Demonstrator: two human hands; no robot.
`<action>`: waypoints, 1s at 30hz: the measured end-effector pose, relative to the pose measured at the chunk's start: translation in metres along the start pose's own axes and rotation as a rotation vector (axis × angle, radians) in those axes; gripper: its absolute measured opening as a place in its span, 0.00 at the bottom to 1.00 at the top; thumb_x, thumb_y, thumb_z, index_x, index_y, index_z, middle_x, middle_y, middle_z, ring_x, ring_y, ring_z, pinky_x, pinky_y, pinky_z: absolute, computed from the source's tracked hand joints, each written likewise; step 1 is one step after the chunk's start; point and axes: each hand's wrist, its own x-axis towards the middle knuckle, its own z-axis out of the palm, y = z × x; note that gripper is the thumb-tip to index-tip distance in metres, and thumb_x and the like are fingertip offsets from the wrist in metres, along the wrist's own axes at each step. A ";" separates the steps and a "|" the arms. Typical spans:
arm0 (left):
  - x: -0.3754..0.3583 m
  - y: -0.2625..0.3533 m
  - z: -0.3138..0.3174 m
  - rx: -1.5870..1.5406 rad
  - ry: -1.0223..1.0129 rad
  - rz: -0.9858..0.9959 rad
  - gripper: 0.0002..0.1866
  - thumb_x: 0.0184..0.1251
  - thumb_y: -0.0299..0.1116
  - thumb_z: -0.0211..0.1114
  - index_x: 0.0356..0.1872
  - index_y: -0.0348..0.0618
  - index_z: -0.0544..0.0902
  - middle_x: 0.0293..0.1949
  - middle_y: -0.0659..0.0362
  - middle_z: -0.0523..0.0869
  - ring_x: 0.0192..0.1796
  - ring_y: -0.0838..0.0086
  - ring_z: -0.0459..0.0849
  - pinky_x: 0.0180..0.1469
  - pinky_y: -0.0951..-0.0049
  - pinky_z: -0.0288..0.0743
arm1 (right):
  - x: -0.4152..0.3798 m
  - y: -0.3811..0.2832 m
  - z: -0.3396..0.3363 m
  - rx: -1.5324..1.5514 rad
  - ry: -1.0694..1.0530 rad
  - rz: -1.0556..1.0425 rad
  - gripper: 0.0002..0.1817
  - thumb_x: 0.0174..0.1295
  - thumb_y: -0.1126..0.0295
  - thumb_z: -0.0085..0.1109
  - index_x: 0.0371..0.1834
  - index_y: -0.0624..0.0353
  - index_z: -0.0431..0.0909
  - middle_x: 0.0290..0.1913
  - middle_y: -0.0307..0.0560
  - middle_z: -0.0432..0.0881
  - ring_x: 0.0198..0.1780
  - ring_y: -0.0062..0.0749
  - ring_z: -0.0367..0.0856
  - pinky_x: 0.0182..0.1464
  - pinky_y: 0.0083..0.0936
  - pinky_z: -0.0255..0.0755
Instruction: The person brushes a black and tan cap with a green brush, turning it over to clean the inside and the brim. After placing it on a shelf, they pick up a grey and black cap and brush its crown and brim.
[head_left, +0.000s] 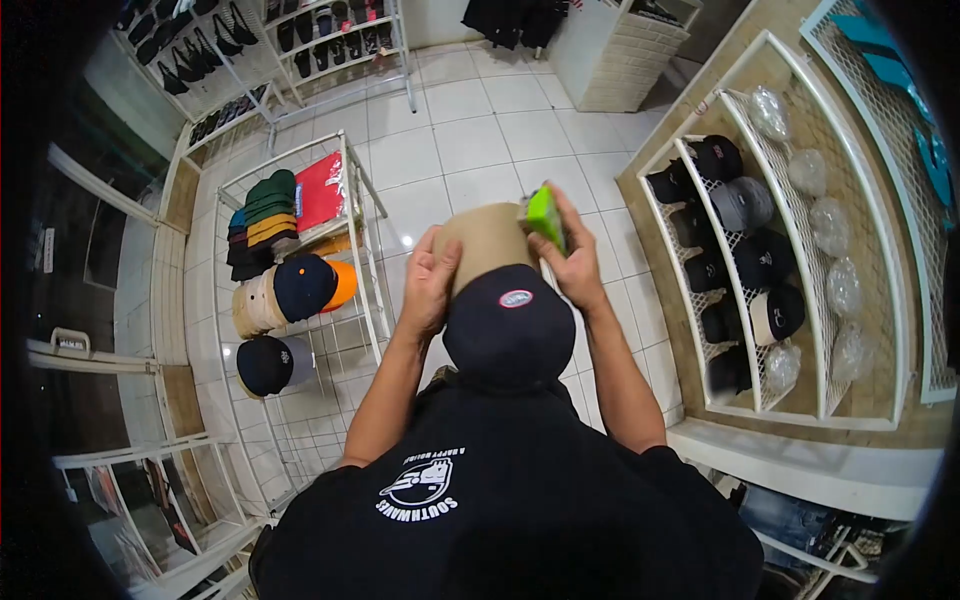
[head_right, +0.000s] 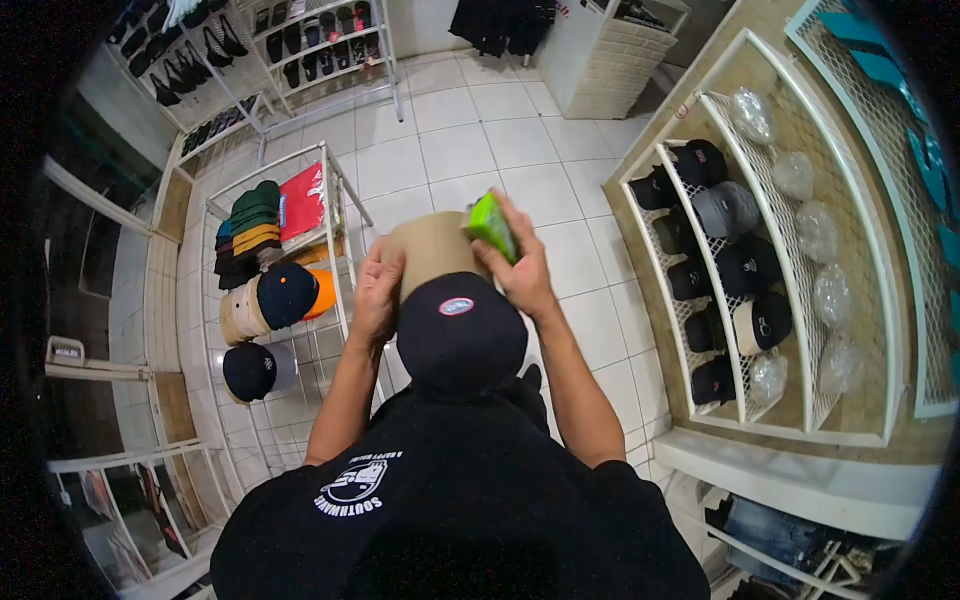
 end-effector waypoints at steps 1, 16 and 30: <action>0.003 0.007 0.003 -0.007 0.043 0.038 0.17 0.80 0.40 0.59 0.58 0.36 0.77 0.52 0.55 0.86 0.52 0.75 0.85 0.56 0.74 0.79 | -0.008 0.007 0.001 -0.057 -0.048 -0.027 0.37 0.62 0.72 0.69 0.76 0.58 0.66 0.60 0.55 0.78 0.64 0.38 0.75 0.69 0.30 0.65; 0.009 -0.010 0.016 -0.001 0.010 -0.039 0.14 0.80 0.37 0.59 0.53 0.36 0.77 0.47 0.58 0.86 0.46 0.79 0.84 0.50 0.78 0.79 | -0.010 -0.015 0.003 -0.264 0.007 0.001 0.37 0.58 0.73 0.71 0.74 0.53 0.71 0.54 0.50 0.75 0.58 0.38 0.76 0.64 0.29 0.68; 0.004 -0.005 0.000 -0.012 -0.022 -0.047 0.16 0.80 0.38 0.60 0.56 0.35 0.78 0.49 0.57 0.87 0.48 0.79 0.84 0.53 0.78 0.78 | 0.000 -0.016 0.004 -0.160 -0.078 0.003 0.38 0.58 0.75 0.70 0.75 0.57 0.69 0.54 0.50 0.77 0.58 0.37 0.75 0.66 0.30 0.66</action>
